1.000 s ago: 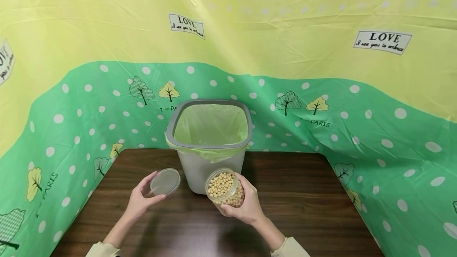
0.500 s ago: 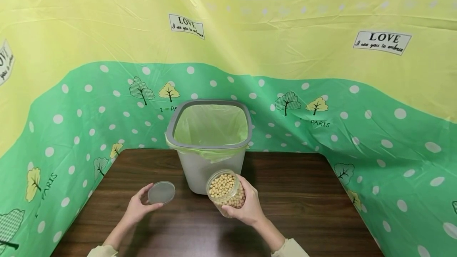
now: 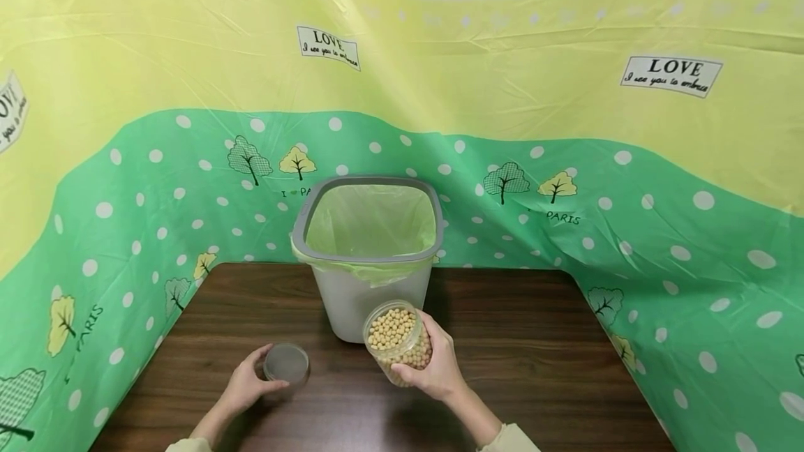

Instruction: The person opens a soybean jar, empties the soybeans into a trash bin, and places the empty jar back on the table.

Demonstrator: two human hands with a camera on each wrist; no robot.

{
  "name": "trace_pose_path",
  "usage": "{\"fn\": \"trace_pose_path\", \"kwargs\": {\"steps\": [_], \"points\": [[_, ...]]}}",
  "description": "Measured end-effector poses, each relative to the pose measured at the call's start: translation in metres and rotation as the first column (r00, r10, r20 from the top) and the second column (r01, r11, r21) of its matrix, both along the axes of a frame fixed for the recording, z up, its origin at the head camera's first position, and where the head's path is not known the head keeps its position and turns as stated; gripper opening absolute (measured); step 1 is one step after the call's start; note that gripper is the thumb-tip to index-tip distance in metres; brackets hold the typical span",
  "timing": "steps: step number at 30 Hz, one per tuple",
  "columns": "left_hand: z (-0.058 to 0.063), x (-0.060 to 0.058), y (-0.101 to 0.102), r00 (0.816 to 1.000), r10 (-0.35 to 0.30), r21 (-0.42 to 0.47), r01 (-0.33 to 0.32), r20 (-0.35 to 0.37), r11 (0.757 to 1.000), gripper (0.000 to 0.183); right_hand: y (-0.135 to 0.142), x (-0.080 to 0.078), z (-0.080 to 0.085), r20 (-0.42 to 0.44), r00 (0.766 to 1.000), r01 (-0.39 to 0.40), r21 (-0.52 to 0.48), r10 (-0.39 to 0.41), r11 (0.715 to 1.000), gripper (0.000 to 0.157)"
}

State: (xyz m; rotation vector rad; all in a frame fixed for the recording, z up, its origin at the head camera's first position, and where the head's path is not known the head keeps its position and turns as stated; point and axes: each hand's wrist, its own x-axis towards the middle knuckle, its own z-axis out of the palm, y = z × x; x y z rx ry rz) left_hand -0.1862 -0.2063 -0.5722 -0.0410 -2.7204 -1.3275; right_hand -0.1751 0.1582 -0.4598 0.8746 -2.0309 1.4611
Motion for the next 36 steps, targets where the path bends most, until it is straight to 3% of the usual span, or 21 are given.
{"fn": "trace_pose_path", "kwargs": {"steps": [6, 17, 27, 36], "points": [[-0.013, 0.004, -0.001, 1.000, -0.010, -0.075, 0.011, 0.014, 0.997, 0.089, 0.000, 0.000, -0.001, 0.008, 1.000, -0.005, -0.013, 0.005, 1.000, 0.074], [-0.018, 0.004, -0.006, 0.999, -0.007, -0.173, 0.000, -0.042, 0.985, 0.087, 0.001, 0.000, -0.003, 0.034, 0.999, -0.028, -0.028, 0.029, 0.999, 0.075], [-0.020, 0.006, -0.007, 0.997, -0.048, -0.277, 0.030, -0.056, 0.960, 0.084, 0.001, -0.001, -0.004, 0.022, 0.999, -0.026, -0.043, 0.026, 0.999, 0.075], [-0.025, 0.006, -0.006, 0.993, -0.067, -0.317, 0.031, -0.102, 0.948, 0.083, 0.000, -0.001, -0.004, 0.006, 0.999, -0.033, -0.049, 0.033, 0.998, 0.075]]}}
